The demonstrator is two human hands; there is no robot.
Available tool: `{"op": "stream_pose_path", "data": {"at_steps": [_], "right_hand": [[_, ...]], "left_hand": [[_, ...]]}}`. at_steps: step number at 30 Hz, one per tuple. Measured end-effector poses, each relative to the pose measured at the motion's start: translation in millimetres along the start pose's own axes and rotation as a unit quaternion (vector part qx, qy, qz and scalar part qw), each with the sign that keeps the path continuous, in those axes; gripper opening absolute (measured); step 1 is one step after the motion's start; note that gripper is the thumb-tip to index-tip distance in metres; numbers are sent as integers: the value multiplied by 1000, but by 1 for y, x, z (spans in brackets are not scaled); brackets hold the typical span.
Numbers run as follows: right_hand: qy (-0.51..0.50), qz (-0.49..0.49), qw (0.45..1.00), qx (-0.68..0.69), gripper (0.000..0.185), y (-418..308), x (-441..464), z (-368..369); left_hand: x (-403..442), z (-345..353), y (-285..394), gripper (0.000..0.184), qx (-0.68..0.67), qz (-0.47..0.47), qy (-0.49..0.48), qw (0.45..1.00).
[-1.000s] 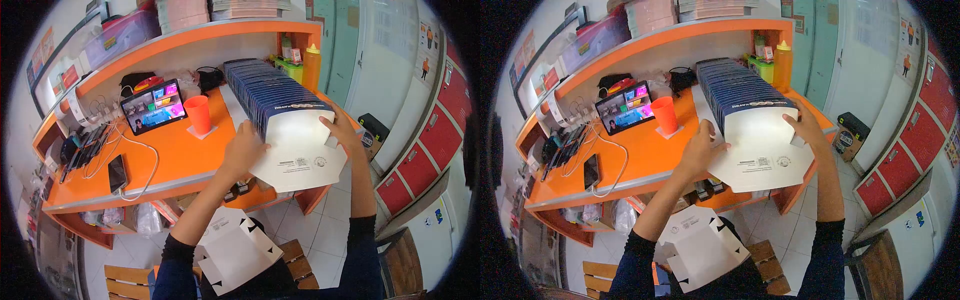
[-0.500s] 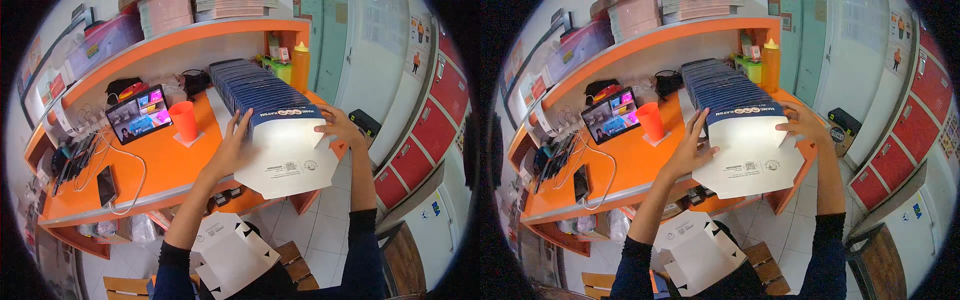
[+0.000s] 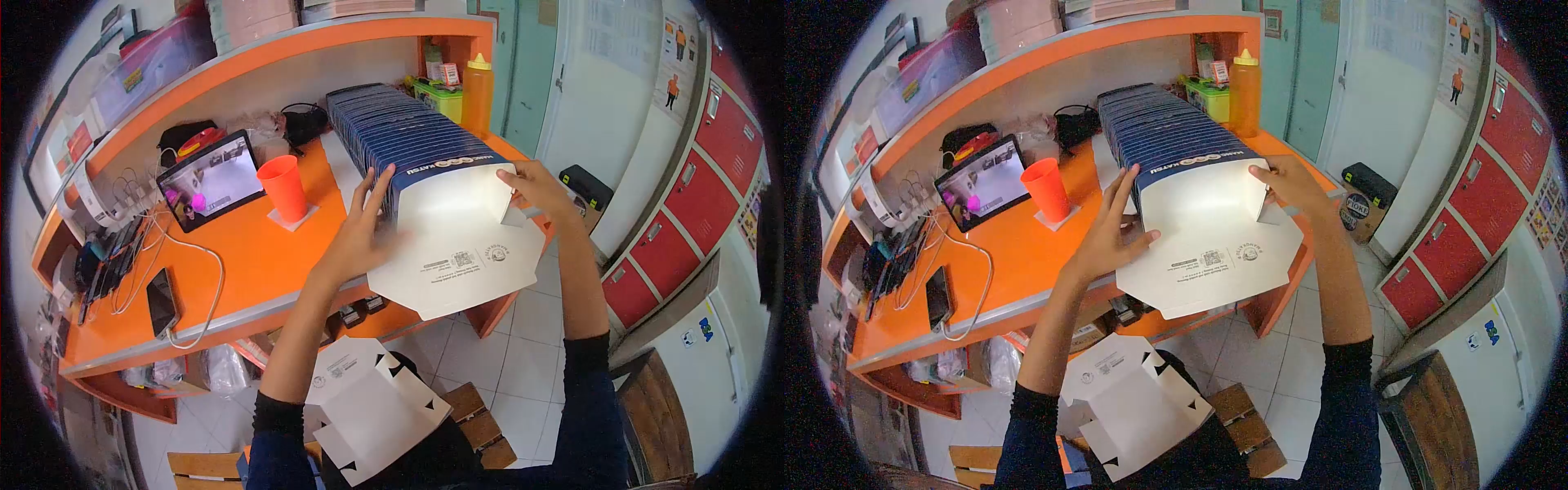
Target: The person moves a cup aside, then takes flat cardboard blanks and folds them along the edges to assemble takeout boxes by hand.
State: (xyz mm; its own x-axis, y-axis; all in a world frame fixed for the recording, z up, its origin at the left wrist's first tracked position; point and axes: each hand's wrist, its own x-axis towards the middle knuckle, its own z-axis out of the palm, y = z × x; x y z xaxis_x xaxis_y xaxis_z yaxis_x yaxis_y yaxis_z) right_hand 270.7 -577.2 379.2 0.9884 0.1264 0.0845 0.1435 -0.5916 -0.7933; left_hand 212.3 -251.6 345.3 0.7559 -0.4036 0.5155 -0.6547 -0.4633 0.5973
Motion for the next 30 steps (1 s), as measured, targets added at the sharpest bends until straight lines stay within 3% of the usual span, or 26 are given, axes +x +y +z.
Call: {"op": "stream_pose_path", "data": {"at_steps": [3,6,8,12,16,19,22,25,30], "right_hand": [[80,-88,987,111,31,5,-6,20],[73,-122,989,35,28,1,-16,15],[60,-89,994,7,28,6,-9,8],[76,-30,996,-33,31,-15,-9,19],[59,-17,996,67,35,-15,-10,26],[82,-51,977,190,36,-9,-25,30],[51,-100,992,52,39,26,-24,36],[52,-111,992,31,41,40,-17,39],[49,-132,979,148,38,37,-22,41]], "left_hand": [[-2,2,-5,95,31,21,11,999],[-1,5,-6,96,45,29,15,998],[-1,4,-10,96,48,52,20,997],[-4,0,2,100,38,-5,-2,999],[-5,1,-8,103,37,36,14,999],[-11,3,-9,109,78,17,11,997],[-16,6,-11,115,30,28,27,999],[-15,9,-9,117,72,-12,6,997],[-14,5,-14,117,67,-3,-9,998]]}}
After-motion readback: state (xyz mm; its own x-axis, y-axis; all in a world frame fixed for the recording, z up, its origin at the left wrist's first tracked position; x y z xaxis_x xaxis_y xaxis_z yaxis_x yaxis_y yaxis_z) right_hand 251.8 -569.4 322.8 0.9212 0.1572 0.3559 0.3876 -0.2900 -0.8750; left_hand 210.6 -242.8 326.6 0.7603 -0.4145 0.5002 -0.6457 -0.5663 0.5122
